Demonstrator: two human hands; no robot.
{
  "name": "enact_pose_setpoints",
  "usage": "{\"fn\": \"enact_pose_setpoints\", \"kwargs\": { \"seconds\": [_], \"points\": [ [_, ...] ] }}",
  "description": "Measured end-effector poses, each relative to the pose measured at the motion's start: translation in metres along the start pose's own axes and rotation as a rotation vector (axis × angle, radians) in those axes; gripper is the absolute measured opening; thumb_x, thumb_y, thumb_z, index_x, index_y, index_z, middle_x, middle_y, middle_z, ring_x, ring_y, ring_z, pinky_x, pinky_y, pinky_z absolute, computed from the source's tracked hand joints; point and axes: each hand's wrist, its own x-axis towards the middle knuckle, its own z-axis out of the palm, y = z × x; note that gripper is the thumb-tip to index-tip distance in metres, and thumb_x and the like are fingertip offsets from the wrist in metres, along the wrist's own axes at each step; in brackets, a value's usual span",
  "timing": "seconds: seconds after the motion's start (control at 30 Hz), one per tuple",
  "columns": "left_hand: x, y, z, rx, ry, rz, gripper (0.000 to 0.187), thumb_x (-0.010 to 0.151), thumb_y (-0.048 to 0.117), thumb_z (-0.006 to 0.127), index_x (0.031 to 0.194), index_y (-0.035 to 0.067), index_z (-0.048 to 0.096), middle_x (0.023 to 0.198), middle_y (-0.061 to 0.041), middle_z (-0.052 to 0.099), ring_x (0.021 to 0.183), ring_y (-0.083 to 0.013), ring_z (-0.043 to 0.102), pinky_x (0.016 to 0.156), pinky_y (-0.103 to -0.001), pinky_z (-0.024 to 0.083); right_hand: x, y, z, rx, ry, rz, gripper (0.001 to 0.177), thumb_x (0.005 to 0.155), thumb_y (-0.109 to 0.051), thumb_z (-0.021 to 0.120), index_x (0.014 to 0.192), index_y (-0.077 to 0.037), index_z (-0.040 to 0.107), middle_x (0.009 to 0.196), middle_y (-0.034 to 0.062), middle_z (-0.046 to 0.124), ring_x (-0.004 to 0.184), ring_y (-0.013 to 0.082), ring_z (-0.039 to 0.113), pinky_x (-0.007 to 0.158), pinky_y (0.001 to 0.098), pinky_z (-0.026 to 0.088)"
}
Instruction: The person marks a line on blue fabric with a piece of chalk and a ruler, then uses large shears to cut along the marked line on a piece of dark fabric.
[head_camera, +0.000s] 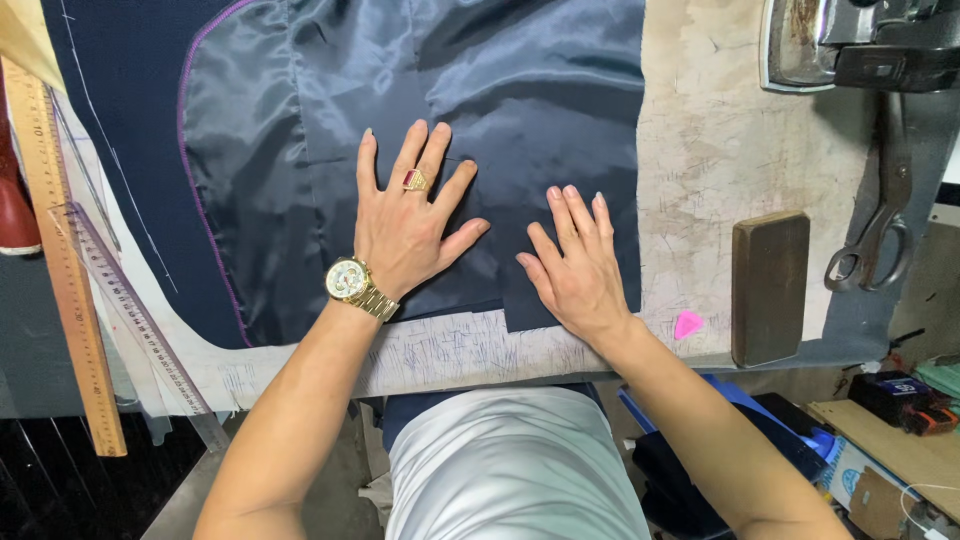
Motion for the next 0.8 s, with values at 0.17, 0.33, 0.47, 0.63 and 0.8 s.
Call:
{"fn": "enact_pose_setpoints", "kwargs": {
  "seconds": [0.17,0.33,0.47,0.63,0.8],
  "points": [
    [0.0,0.0,0.0,-0.001,0.002,-0.001,0.052,0.1,0.051,0.068,0.135,0.012,0.067,0.15,-0.025,0.054,0.143,-0.0413,0.045,0.109,-0.075,0.022,-0.001,-0.004,0.0,0.013,-0.008,0.03,0.032,0.104,-0.023,0.066,0.118,0.004,0.071,0.152,0.0316,0.049,0.145,0.045,0.041,0.12,0.0642,0.024],
    [0.0,-0.004,-0.002,-0.026,0.015,-0.014,0.054,0.101,0.05,0.065,0.14,0.013,0.063,0.153,-0.025,0.05,0.144,-0.0417,0.043,0.11,-0.075,0.022,0.002,-0.002,0.0,0.006,0.023,0.021,0.031,0.103,-0.023,0.067,0.119,0.004,0.071,0.15,0.0318,0.051,0.144,0.0462,0.044,0.119,0.0646,0.026],
    [0.006,-0.03,-0.004,0.016,0.208,-0.049,0.031,0.096,0.012,0.067,0.127,0.01,0.07,0.126,-0.013,0.064,0.119,-0.0344,0.061,0.105,-0.06,0.037,0.025,0.011,0.004,0.093,0.178,0.025,0.022,0.098,-0.013,0.073,0.109,0.005,0.074,0.139,0.0285,0.063,0.13,0.0441,0.058,0.111,0.0598,0.042],
    [0.046,-0.045,-0.002,0.091,0.261,-0.025,0.029,0.089,0.006,0.068,0.116,0.016,0.074,0.094,-0.002,0.06,0.092,-0.024,0.061,0.087,-0.043,0.044,0.06,0.011,0.009,0.052,0.18,0.001,0.023,0.101,-0.014,0.071,0.112,0.007,0.073,0.14,0.0285,0.061,0.132,0.0446,0.055,0.113,0.06,0.041],
    [0.077,-0.045,-0.001,0.255,-0.032,-0.068,0.025,0.087,0.005,0.056,0.105,0.019,0.066,0.092,-0.007,0.062,0.077,-0.0291,0.057,0.066,-0.042,0.037,0.058,0.014,0.014,-0.065,-0.018,-0.004,0.018,0.105,-0.014,0.067,0.116,0.001,0.067,0.149,0.0271,0.049,0.14,0.0451,0.045,0.113,0.0701,0.038]
  ]
}}
